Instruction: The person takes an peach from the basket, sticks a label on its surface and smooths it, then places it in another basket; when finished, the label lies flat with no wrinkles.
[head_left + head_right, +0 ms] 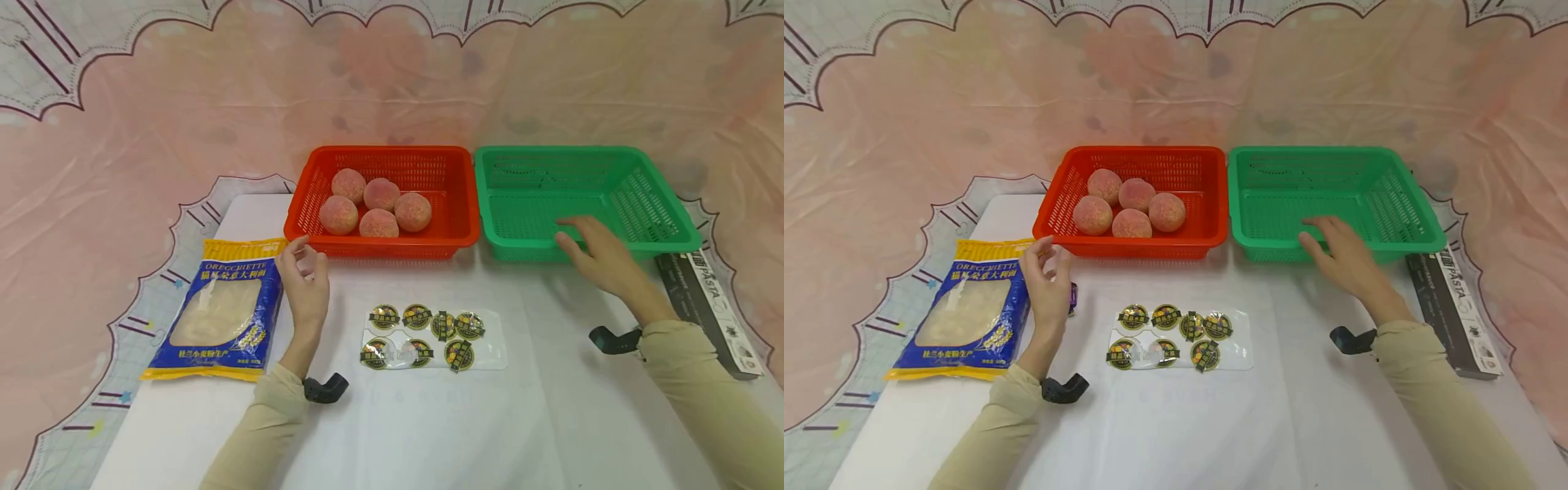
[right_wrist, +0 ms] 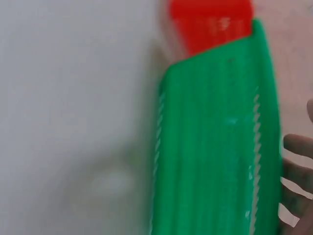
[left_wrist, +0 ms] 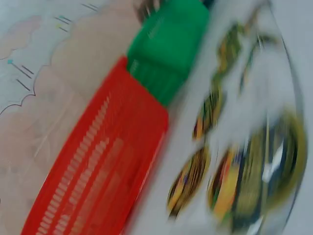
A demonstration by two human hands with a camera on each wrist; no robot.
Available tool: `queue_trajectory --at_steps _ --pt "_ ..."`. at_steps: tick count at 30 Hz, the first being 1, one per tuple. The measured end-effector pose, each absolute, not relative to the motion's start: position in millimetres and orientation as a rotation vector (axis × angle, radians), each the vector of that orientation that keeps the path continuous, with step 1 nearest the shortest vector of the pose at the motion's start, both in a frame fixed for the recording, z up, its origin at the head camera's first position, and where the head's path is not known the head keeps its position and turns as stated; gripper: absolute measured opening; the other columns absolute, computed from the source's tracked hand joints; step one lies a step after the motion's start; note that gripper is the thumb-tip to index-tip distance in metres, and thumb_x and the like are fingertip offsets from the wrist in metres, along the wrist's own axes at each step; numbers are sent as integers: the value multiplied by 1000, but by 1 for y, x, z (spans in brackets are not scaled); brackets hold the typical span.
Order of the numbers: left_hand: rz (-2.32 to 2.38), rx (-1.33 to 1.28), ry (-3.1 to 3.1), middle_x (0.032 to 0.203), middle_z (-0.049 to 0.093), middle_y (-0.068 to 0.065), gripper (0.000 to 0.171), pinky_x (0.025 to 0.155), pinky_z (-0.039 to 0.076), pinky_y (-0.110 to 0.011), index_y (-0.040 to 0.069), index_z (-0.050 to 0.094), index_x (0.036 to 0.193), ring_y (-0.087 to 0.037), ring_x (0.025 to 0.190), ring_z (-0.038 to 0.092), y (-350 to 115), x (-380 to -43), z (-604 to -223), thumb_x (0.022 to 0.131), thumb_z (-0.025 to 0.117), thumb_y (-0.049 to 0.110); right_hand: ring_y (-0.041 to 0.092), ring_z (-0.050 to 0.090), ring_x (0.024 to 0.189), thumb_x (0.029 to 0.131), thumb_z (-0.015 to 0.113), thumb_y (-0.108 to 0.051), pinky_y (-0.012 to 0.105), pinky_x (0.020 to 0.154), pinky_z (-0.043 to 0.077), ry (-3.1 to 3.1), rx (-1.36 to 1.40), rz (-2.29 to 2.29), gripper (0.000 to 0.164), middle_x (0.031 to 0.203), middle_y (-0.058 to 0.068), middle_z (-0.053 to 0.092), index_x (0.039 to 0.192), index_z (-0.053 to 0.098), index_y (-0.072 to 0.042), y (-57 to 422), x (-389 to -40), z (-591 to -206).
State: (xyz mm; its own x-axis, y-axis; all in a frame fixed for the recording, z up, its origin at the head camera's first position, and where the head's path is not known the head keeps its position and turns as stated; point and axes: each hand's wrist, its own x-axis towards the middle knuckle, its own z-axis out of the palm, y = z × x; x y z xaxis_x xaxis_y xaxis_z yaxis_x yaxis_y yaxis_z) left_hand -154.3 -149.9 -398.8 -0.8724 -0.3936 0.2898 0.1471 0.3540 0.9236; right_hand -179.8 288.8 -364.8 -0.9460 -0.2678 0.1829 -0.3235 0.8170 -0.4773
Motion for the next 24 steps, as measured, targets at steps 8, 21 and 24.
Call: queue_trajectory --at_steps 8,21,24 --pt "-2512 603 -1286 128 33 -6 50 96 38 -41 21 24 133 -23 111 42 -120 -156 -395 89 46 11 29 42 118 90 48 -30 47 95 36 -2706 442 1330 44 127 13 47 128 41 -10 241 -198 -348" --pt "-2566 731 -805 120 43 -4 42 90 45 -39 22 36 124 -23 106 46 -94 -175 -382 87 50 8 23 49 112 87 55 -27 38 91 45 -2531 349 1945 44 126 7 44 127 40 -15 157 -240 -343" --pt "-2555 725 -784 126 41 -2 47 92 44 -39 24 33 127 -23 111 45 -91 -175 -382 87 50 8 22 48 115 88 54 -23 35 94 43 -2513 294 2053 44 128 6 42 127 38 -15 137 -248 -342"
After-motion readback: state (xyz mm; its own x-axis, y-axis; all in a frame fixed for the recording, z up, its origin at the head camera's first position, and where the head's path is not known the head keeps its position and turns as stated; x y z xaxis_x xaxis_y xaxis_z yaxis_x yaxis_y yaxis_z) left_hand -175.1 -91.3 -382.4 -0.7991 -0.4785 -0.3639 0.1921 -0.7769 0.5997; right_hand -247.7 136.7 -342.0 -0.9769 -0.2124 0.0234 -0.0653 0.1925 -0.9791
